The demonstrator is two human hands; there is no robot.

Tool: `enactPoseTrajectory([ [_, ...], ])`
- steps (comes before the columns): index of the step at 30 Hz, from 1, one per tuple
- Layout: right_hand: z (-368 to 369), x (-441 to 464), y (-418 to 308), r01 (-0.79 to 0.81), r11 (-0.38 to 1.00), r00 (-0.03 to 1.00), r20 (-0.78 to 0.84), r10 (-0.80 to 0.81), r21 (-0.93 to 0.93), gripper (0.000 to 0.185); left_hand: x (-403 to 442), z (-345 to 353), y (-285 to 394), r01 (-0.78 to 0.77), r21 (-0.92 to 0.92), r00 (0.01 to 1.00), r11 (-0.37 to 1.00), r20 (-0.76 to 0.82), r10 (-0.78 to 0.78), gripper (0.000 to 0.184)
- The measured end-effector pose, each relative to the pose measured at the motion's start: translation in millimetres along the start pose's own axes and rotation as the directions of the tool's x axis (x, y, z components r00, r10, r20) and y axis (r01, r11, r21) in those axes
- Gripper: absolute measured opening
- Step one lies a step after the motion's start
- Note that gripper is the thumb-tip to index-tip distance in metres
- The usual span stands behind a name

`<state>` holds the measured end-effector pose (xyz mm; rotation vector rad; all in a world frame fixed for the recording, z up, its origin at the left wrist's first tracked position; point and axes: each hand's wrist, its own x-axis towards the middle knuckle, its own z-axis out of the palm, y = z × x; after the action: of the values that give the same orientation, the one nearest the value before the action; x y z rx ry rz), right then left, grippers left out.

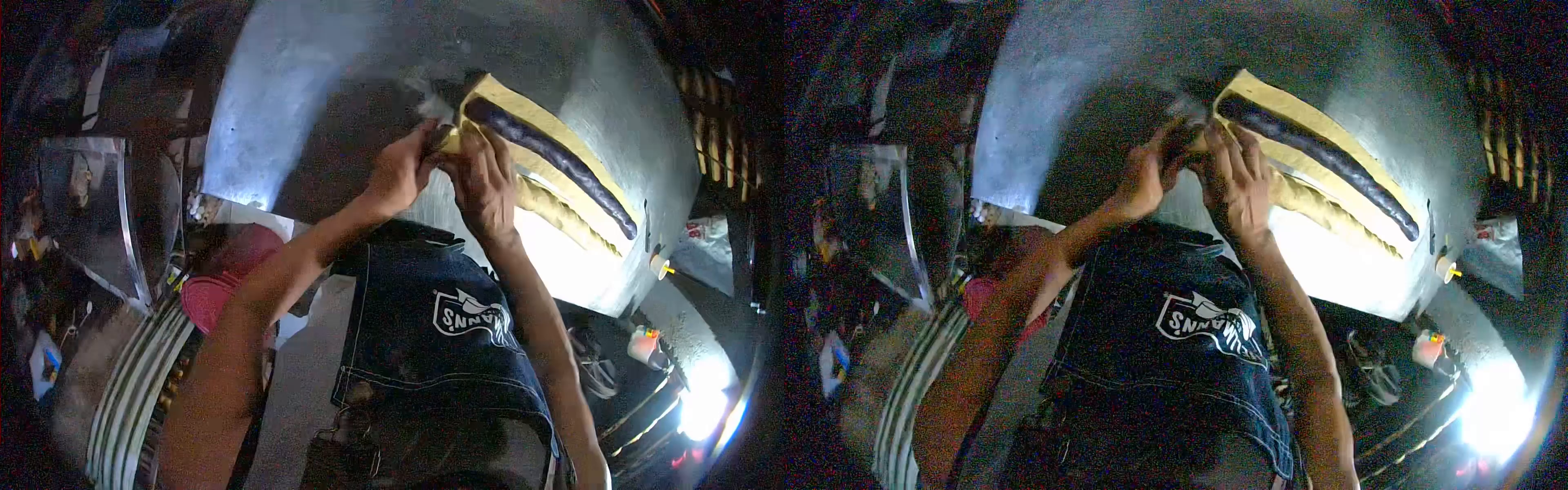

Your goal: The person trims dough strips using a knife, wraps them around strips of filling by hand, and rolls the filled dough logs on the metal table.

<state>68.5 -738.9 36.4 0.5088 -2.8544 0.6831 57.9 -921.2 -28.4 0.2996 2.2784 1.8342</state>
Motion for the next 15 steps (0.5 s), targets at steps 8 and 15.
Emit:
enactPoseTrajectory([
  [8,4.1,-9.7,24.3,-0.151,0.961,0.983,0.14,0.12,0.232,0.057,5.5,-11.7,12.6,-0.288,0.55,0.945,0.784,0.298,0.138,0.073],
  [15,-3.9,-46.5,22.3,-0.171,0.977,0.985,-0.015,0.174,0.123,0.051,5.9,-10.2,23.9,-0.336,0.623,0.939,0.707,0.278,0.201,0.047],
])
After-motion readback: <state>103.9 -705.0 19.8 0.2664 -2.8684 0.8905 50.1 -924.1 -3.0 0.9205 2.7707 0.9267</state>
